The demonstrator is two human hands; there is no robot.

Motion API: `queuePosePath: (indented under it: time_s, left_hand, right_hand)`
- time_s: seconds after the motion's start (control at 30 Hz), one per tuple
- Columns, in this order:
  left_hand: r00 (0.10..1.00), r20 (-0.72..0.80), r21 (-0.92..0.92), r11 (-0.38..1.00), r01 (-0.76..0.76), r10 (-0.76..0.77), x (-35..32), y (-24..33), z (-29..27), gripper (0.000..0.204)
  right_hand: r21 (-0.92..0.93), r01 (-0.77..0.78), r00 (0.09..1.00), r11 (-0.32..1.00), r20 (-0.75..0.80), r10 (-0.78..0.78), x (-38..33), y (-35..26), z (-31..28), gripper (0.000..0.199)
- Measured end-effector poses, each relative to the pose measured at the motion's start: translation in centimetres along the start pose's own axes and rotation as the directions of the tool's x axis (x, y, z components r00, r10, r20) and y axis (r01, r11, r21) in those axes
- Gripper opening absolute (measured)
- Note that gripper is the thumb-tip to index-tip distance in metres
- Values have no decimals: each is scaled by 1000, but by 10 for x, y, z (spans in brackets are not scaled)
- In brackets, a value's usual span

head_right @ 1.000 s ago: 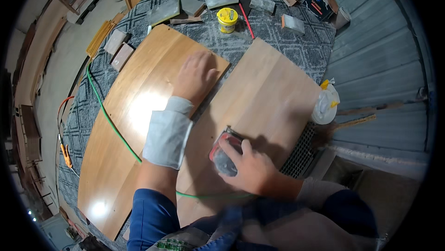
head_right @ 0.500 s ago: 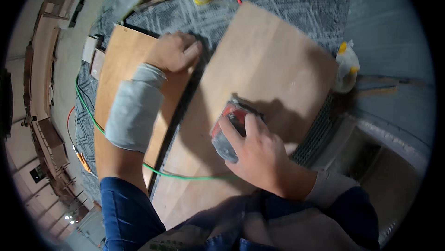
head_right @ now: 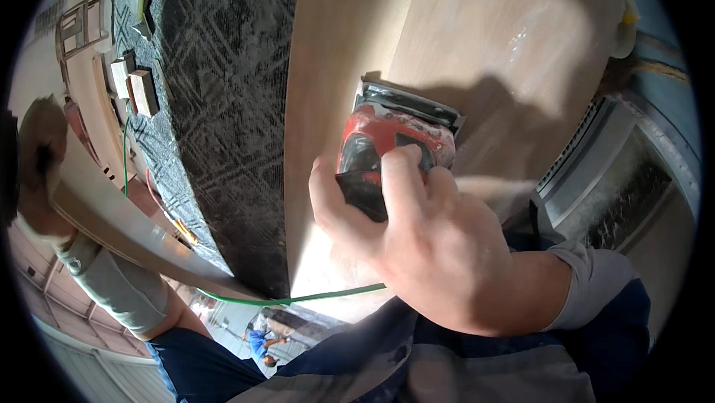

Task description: The person sands two curved wooden boards using an electric orbital sander and a sanding block, then wipes the surfaces with a cloth.

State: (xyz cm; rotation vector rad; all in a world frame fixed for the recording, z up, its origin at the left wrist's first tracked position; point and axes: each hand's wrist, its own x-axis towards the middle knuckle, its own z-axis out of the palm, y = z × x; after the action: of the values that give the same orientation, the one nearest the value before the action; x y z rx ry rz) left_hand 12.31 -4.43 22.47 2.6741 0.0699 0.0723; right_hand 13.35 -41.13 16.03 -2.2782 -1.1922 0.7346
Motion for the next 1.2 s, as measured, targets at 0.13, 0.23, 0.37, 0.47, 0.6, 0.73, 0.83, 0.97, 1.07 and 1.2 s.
queuePosePath:
  time_s: [0.13,0.23,0.37,0.47,0.6,0.73,0.83,0.97,1.07,1.2]
  left_hand:
    - [997,17,-58,996,72,-71,-4,12,-6,37]
    - [995,27,-94,991,97,-95,8,19,0,42]
    - [986,106,-205,968,147,-127,34,13,28,54]
    - [991,129,-254,966,56,-23,30,-5,49,52]
    - [977,154,-162,979,-123,149,26,12,84,38]
    - [980,185,-82,995,-62,76,23,56,75,32]
    - [984,95,-46,988,-144,148,6,88,62,31]
    - [968,72,6,970,-241,240,10,121,70,28]
    - [972,69,23,974,-225,223,5,114,78,29]
    - [974,-32,-2,975,-224,223,-5,118,71,24]
  right_hand:
    - [-11,24,999,1000,-41,-24,4,2,3,67]
    - [-21,23,997,1000,-76,-24,7,2,3,63]
    - [-62,-1,995,998,-104,-5,7,1,4,59]
    - [-107,21,996,994,-84,-30,6,0,7,52]
    - [-97,33,997,995,-71,-40,7,0,6,51]
    - [266,241,954,934,113,-278,37,39,-34,58]
    - [121,258,933,959,227,-280,102,55,-38,36]
    - [-50,695,712,717,-96,-696,249,34,80,12]
    - [-44,787,584,616,-273,-765,337,-14,130,16]
    - [-1,593,805,805,-8,-593,369,-56,129,17]
